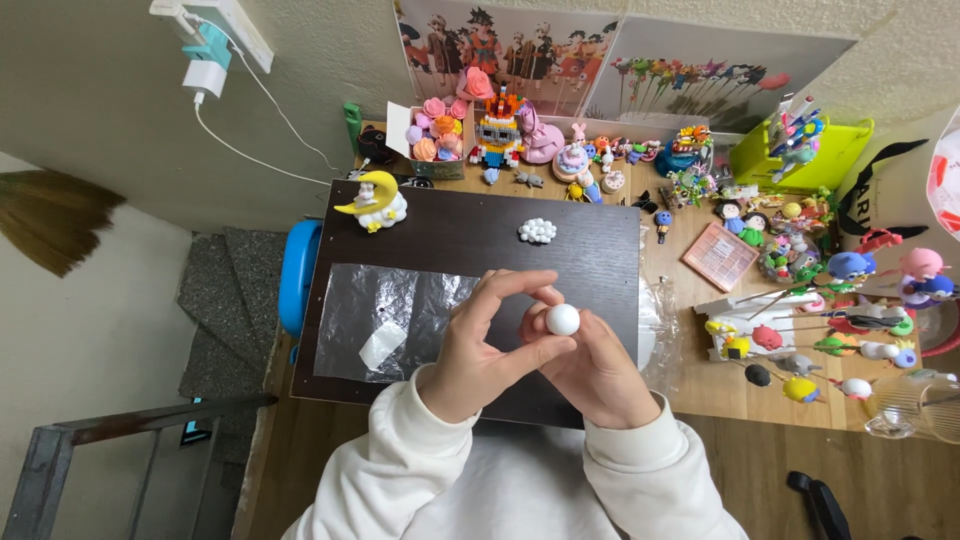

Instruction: The person takes a small white round object, rolls it into a ball between their palms, and places it inside a small plastic bag. They then pick up a small rectangular cardboard item and a flat white disc, and place them inside the same plastic bag.

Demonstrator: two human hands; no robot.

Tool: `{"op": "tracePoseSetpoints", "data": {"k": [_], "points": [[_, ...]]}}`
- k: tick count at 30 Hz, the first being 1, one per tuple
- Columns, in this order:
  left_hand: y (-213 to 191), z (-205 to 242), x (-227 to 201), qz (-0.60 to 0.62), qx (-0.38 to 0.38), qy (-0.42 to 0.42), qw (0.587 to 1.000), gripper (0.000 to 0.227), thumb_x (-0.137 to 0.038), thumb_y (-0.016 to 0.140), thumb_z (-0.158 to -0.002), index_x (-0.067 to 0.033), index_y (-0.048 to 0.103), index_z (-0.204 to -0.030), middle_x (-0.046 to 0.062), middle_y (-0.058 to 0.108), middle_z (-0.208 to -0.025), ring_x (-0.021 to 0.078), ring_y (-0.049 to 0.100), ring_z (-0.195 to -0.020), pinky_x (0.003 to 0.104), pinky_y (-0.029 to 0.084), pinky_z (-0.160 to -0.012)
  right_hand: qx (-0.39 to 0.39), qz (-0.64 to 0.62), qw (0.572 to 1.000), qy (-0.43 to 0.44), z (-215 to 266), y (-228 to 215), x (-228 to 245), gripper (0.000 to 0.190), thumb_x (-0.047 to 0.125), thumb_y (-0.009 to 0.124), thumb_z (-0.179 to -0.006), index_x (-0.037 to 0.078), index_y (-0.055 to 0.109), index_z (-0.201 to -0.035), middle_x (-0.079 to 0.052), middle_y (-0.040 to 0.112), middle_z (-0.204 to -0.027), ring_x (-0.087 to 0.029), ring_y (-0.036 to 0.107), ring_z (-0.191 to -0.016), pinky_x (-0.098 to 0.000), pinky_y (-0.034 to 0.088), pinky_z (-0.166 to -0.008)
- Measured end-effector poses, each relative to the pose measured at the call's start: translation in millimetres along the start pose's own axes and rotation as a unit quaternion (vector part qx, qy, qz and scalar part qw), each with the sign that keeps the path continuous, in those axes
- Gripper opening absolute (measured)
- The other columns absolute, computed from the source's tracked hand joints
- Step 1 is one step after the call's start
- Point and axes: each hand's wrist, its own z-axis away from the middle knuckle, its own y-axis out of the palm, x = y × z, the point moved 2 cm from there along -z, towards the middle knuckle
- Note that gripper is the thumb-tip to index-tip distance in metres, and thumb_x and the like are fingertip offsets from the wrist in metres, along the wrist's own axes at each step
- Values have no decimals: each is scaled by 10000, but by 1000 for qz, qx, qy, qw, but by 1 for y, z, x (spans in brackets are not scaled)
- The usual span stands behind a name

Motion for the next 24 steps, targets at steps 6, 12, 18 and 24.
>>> {"op": "tracePoseSetpoints", "data": {"k": [6, 12, 18, 24], "points": [[-1, 6, 7, 25, -1, -29, 999, 545, -84, 852, -828, 21, 628, -1313, 114, 756, -1060, 235, 686, -1054, 388, 494, -1001, -6, 19, 1000, 13, 0, 7, 3, 514, 411, 485, -1051, -67, 637, -1164, -164, 695, -1032, -244, 657, -979, -432, 534, -925], [-7, 8, 4, -5, 33, -28, 999, 525, -121, 841, -850, 5, 633, -1314, 99, 770, -1082, 231, 692, -1038, 377, 491, -1001, -24, 25, 999, 7, 5, 32, 17, 533, 457, 625, -980, -46, 649, -1151, -124, 697, -1028, -198, 656, -976, -376, 547, -908], [-45, 17, 6, -126, 144, -68, 979, 645, -154, 837, -819, -58, 574, -1400, 173, 679, -1329, 409, 590, -1237, 576, 402, -1080, -72, 55, 995, 36, 16, -9, 1, 468, 404, 554, -997, -32, 584, -1165, -166, 695, -1032, -237, 686, -944, -385, 555, -855], [-76, 50, 3, -428, 221, -277, 831, 894, -397, 876, -769, -18, 475, -1473, 343, 325, -1536, 557, 271, -1426, 781, 136, -1117, -107, 85, 990, 29, 38, -47, 16, 578, 538, 268, -1133, 110, 513, -832, -124, 622, -808, -288, 675, -849, -378, 517, -858]]}}
